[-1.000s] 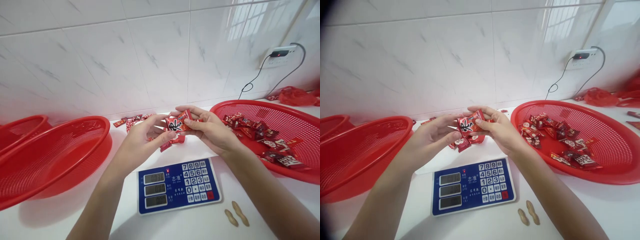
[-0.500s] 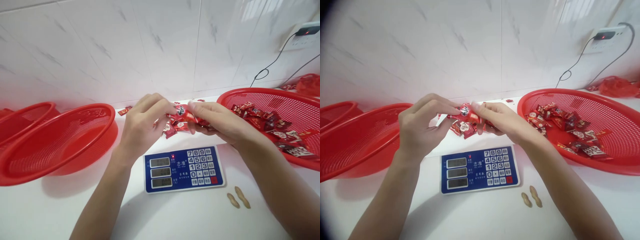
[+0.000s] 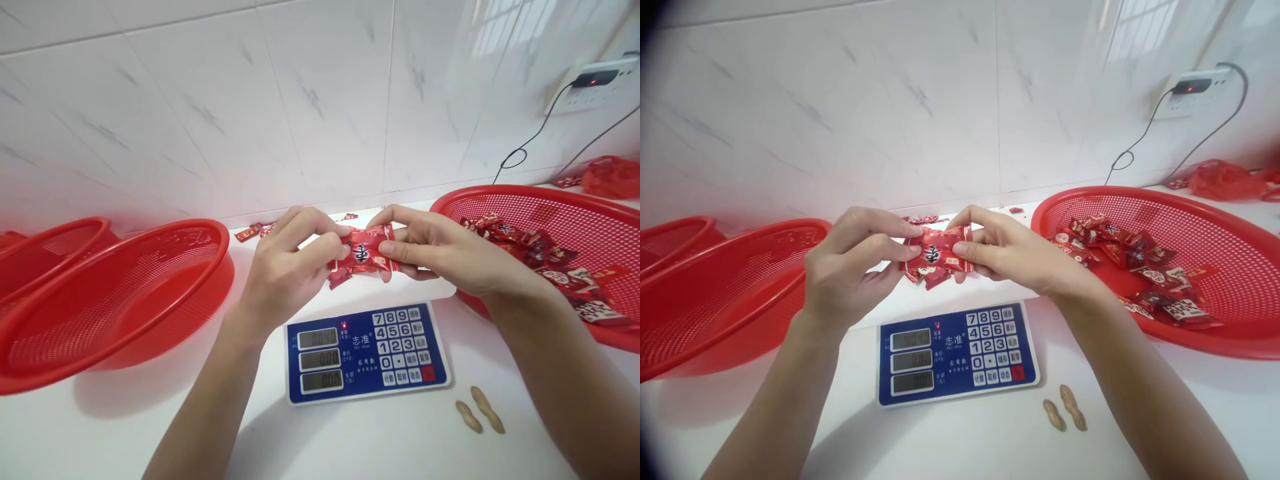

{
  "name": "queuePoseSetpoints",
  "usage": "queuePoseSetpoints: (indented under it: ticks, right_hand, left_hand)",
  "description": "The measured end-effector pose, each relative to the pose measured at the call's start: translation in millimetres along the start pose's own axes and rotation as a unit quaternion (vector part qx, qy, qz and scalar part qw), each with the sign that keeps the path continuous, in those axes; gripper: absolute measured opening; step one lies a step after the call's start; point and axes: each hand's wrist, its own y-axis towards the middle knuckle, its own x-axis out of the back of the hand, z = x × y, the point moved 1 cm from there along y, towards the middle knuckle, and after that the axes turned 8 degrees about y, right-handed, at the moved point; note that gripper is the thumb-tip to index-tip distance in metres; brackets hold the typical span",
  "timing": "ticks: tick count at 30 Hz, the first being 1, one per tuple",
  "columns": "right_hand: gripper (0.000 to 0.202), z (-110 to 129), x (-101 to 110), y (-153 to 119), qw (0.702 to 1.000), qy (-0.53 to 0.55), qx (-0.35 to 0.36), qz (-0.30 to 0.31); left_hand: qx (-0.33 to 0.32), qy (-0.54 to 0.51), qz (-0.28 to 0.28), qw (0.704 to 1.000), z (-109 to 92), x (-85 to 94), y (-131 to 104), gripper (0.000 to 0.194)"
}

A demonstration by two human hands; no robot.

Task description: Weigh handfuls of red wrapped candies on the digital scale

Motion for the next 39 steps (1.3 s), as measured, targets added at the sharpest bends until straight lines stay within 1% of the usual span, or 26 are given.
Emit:
queuePoseSetpoints:
  ticks: [4, 6, 7, 8, 9, 11, 12, 13, 14, 15, 17, 18, 20, 21, 22, 24, 25, 26, 28, 29, 30, 31, 33, 36, 37, 39]
  right_hand:
    - [0.020, -1, 2, -1, 1.000, -0.009, -0.011, 0.003]
    - [0.025, -5, 4, 1, 1.000, -0.004, -0.020, -0.022]
    - [0.029, -7, 5, 3, 0.998, 0.006, -0.023, -0.051]
    - [0.032, -10, 7, 6, 0.995, 0.024, -0.021, -0.090]
    - [0.034, -12, 10, 9, 0.990, 0.052, -0.013, -0.133]
    - [0.030, -17, 14, 15, 0.970, 0.126, 0.004, -0.206]
    - [0.024, -19, 16, 17, 0.961, 0.166, 0.007, -0.222]
    - [0.018, -20, 17, 19, 0.953, 0.202, 0.007, -0.226]
    - [0.013, -21, 17, 20, 0.948, 0.230, 0.003, -0.220]
    - [0.015, -21, 16, 20, 0.947, 0.250, -0.001, -0.204]
    - [0.024, -20, 12, 20, 0.952, 0.263, -0.008, -0.158]
    - [0.026, -20, 10, 19, 0.956, 0.260, -0.012, -0.135]
    - [0.026, -19, 3, 18, 0.962, 0.253, -0.024, -0.103]
    - [0.024, -20, 0, 18, 0.961, 0.255, -0.029, -0.098]
    - [0.024, -20, -2, 18, 0.960, 0.261, -0.032, -0.098]
    - [0.023, -23, -7, 19, 0.956, 0.275, -0.034, -0.096]
    - [0.023, -25, -10, 19, 0.955, 0.281, -0.032, -0.086]
    - [0.023, -26, -12, 19, 0.955, 0.286, -0.027, -0.069]
    - [0.022, -28, -16, 19, 0.956, 0.292, -0.011, -0.025]
    - [0.023, -28, -18, 18, 0.956, 0.292, 0.000, -0.005]
    - [0.025, -27, -20, 17, 0.958, 0.287, 0.010, 0.008]
    - [0.027, -27, -21, 16, 0.960, 0.280, 0.019, 0.013]
    - [0.031, -24, -22, 13, 0.966, 0.255, 0.032, 0.016]
    - [0.030, -20, -21, 10, 0.978, 0.202, 0.041, 0.026]
    - [0.027, -20, -21, 10, 0.982, 0.183, 0.041, 0.018]
    - [0.022, -19, -20, 11, 0.988, 0.146, 0.036, -0.025]
  left_hand:
    - [0.016, -0.008, 0.014, 1.000, -1, 3.0, -2, 0.025]
    - [0.039, -0.010, 0.024, 0.999, 1, 4.3, -2, 0.021]
    - [0.069, -0.009, 0.031, 0.997, 3, 4.5, -3, 0.018]
    - [0.112, -0.008, 0.041, 0.993, 6, 4.2, -3, 0.016]
    - [0.170, -0.009, 0.054, 0.984, 10, 3.2, -4, 0.016]
    - [0.298, -0.018, 0.084, 0.951, 19, -0.8, -6, 0.019]
    - [0.353, -0.023, 0.097, 0.930, 24, -3.5, -8, 0.020]
    - [0.393, -0.025, 0.109, 0.913, 29, -6.6, -10, 0.020]
    - [0.420, -0.022, 0.120, 0.899, 33, -9.8, -12, 0.018]
    - [0.434, -0.015, 0.130, 0.891, 38, -12.7, -15, 0.017]
    - [0.433, -0.003, 0.165, 0.886, 45, -17.5, -20, 0.014]
    - [0.419, 0.000, 0.193, 0.887, 47, -18.9, -23, 0.011]
    - [0.374, -0.005, 0.256, 0.891, 49, -19.4, -24, 0.003]
    - [0.352, -0.009, 0.272, 0.895, 48, -18.1, -23, 0.006]
    - [0.337, -0.012, 0.269, 0.902, 46, -15.7, -21, 0.011]
    - [0.320, -0.022, 0.212, 0.923, 35, -9.0, -15, 0.015]
    - [0.307, -0.036, 0.181, 0.934, 28, -5.6, -10, 0.015]
    - [0.284, -0.055, 0.163, 0.943, 19, -2.7, -6, 0.017]
    - [0.223, -0.091, 0.167, 0.956, 1, 1.0, 1, 0.017]
    - [0.202, -0.102, 0.172, 0.959, -6, 2.0, 4, 0.014]
    - [0.193, -0.109, 0.173, 0.960, -12, 2.4, 6, 0.009]
    - [0.200, -0.116, 0.169, 0.958, -16, 2.6, 7, 0.007]
    - [0.242, -0.151, 0.160, 0.945, -18, 2.0, 7, 0.007]
    - [0.316, -0.233, 0.160, 0.906, -13, 0.8, 5, 0.011]
    - [0.336, -0.254, 0.160, 0.893, -10, 0.7, 4, 0.015]
    - [0.360, -0.286, 0.160, 0.873, -6, 0.9, 3, 0.022]
